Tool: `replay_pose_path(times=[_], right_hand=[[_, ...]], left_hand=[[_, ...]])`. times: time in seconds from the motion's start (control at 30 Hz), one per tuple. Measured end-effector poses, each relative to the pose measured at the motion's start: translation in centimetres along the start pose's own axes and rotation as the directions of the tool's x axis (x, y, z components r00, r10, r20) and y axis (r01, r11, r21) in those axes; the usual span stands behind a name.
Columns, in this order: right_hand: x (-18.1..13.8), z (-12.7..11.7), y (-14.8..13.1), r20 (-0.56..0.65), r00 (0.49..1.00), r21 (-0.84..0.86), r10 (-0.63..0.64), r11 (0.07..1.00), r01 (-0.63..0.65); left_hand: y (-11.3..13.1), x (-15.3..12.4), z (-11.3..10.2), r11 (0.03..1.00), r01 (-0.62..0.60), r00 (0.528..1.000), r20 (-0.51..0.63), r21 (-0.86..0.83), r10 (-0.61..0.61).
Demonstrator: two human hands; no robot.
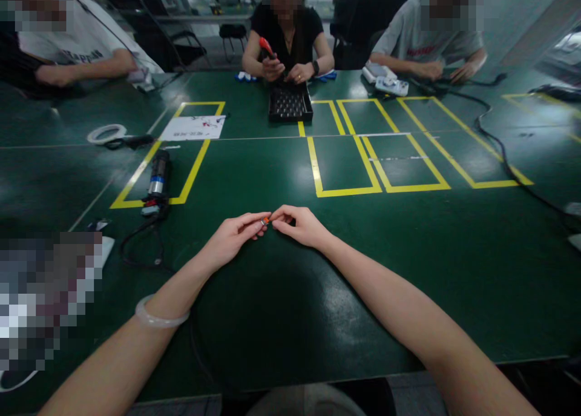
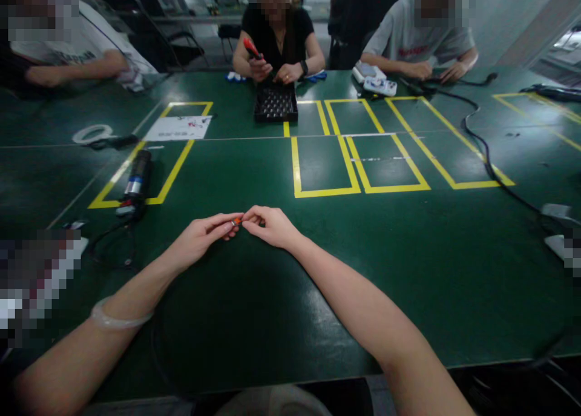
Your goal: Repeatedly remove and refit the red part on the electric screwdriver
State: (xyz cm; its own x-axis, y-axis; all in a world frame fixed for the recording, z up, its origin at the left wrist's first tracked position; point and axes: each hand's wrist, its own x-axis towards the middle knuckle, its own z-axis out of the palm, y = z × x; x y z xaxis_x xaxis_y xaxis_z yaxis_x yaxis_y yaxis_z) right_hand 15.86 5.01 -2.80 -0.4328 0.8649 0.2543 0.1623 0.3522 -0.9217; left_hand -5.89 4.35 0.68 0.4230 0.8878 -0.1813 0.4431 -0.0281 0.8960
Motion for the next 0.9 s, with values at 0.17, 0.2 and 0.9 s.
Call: replay_pose_path(times=[0.17, 0.2, 0.9], right_hand=[[0.09, -0.01, 0.09, 0.058, 0.998, -0.020, -0.032, 0.999, 0.033], [0.10, -0.03, 0.07, 0.064, 0.997, -0.028, -0.048, 0.998, 0.050], [0.12, -0.12, -0.31, 0.043, 0.994, -0.094, -0.097, 0.990, 0.101]], left_hand=[[0.15, -0.22, 0.40, 0.998, -0.060, 0.998, 0.038, 0.018, 0.060], [0.20, -0.22, 0.43, 0.997, -0.070, 0.997, 0.033, 0.027, 0.069], [0.02, -0.38, 0.37, 0.936, -0.239, 0.961, -0.078, 0.259, 0.266]])
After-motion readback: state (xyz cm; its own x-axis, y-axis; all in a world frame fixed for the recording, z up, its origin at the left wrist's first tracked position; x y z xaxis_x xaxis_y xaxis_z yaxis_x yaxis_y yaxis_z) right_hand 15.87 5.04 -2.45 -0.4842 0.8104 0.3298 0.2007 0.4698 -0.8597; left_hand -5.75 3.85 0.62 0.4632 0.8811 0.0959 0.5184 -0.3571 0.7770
